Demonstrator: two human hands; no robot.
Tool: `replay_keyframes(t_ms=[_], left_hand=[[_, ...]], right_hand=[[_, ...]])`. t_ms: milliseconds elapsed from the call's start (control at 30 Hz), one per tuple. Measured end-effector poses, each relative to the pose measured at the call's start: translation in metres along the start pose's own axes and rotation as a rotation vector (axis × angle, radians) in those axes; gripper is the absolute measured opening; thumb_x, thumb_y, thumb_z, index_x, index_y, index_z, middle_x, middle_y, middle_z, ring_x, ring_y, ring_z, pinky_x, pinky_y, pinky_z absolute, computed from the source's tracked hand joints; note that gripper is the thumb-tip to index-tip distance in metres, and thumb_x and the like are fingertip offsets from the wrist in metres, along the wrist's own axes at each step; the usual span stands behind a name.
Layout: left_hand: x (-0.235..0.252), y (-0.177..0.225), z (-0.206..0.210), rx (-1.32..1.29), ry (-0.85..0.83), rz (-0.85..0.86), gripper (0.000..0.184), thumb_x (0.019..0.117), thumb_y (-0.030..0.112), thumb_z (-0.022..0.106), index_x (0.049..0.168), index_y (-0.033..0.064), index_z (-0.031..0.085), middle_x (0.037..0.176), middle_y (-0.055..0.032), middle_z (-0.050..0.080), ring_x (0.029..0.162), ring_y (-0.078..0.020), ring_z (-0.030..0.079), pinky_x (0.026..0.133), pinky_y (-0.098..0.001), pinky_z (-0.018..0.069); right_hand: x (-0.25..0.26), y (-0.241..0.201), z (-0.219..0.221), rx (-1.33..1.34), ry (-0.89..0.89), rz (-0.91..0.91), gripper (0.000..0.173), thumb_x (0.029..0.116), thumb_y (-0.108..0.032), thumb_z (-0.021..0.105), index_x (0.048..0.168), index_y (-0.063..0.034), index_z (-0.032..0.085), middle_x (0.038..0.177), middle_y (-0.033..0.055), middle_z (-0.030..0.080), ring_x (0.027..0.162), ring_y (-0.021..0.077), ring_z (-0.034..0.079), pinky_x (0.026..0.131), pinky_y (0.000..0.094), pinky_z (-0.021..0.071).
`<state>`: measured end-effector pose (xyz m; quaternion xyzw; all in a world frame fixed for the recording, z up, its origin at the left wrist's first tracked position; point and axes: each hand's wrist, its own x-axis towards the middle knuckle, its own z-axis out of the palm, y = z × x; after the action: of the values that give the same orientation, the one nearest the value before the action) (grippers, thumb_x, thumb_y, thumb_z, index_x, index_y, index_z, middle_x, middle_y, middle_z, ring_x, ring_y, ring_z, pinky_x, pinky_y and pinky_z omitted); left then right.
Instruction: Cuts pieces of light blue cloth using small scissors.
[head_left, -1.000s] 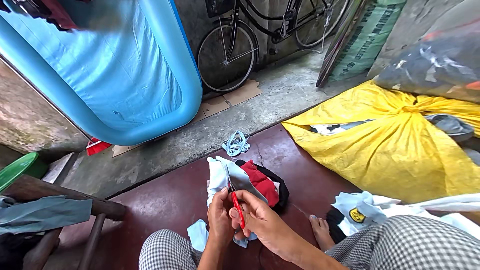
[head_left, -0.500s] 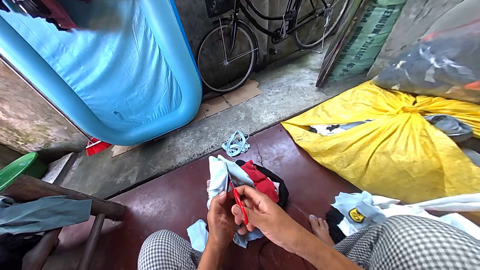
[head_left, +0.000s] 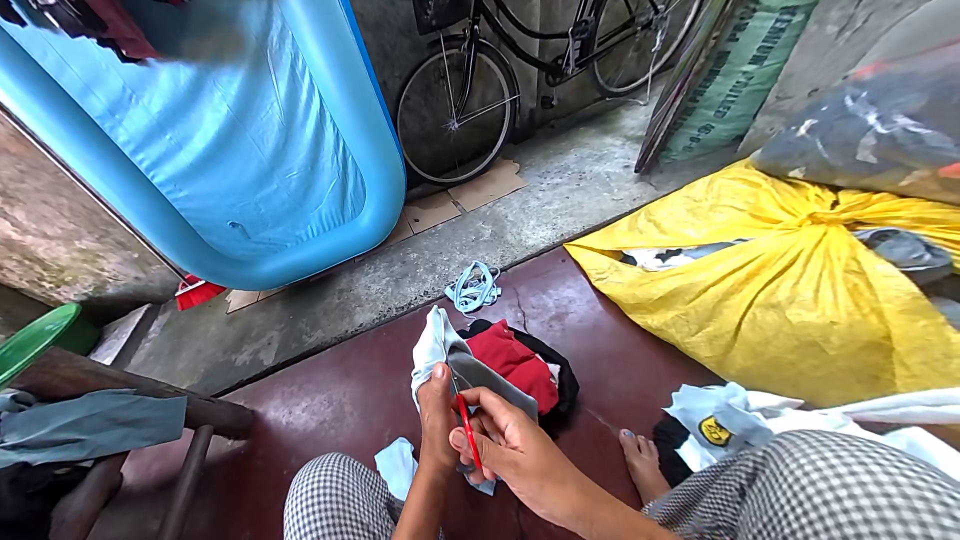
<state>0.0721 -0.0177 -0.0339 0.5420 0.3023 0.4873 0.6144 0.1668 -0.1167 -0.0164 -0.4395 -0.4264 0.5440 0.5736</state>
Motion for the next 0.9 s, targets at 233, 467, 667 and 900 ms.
replay_keyframes(t_ms=[233, 467, 667, 900], left_hand=[[0.001, 0.012, 0.011, -0.343, -0.009, -0.090, 0.045, 0.1104, 0.035, 0.030, 0.121, 0.0048, 0.063, 0.107, -0.0090, 0.072, 0.100, -0.0138, 0.070, 0.088, -0.0323, 0.0584], [-0.004, 0.011, 0.008, -0.491, -0.171, -0.173, 0.051, 0.1076, 0.041, 0.031, 0.103, 0.0071, 0.069, 0.085, -0.0071, 0.073, 0.076, -0.0101, 0.072, 0.068, -0.0270, 0.0600], [-0.003, 0.006, 0.003, -0.545, -0.223, -0.189, 0.049, 0.1061, 0.039, 0.036, 0.083, 0.0084, 0.066, 0.073, -0.0063, 0.069, 0.066, -0.0114, 0.070, 0.061, -0.0274, 0.0584], [-0.007, 0.009, 0.005, -0.490, -0.227, -0.235, 0.055, 0.1052, 0.036, 0.032, 0.067, 0.0119, 0.063, 0.063, -0.0022, 0.066, 0.059, -0.0073, 0.066, 0.056, -0.0238, 0.0550]], right_hand=[[0.000, -0.006, -0.001, 0.037, -0.046, 0.030, 0.042, 0.0993, -0.032, 0.065, 0.131, -0.0079, 0.052, 0.095, 0.0032, 0.066, 0.079, 0.0152, 0.069, 0.066, 0.0324, 0.0613], [0.000, -0.014, -0.006, 0.192, -0.109, 0.041, 0.034, 0.1030, -0.030, 0.058, 0.127, -0.0075, 0.049, 0.094, 0.0042, 0.065, 0.077, 0.0177, 0.068, 0.067, 0.0367, 0.0625], [0.000, -0.009, 0.000, 0.177, -0.045, 0.019, 0.034, 0.1033, -0.030, 0.058, 0.126, -0.0062, 0.050, 0.092, 0.0057, 0.065, 0.075, 0.0189, 0.068, 0.066, 0.0372, 0.0621], [-0.002, -0.002, 0.008, 0.164, 0.073, -0.007, 0.033, 0.1007, -0.024, 0.060, 0.127, -0.0051, 0.052, 0.088, 0.0051, 0.066, 0.071, 0.0184, 0.068, 0.061, 0.0357, 0.0614]])
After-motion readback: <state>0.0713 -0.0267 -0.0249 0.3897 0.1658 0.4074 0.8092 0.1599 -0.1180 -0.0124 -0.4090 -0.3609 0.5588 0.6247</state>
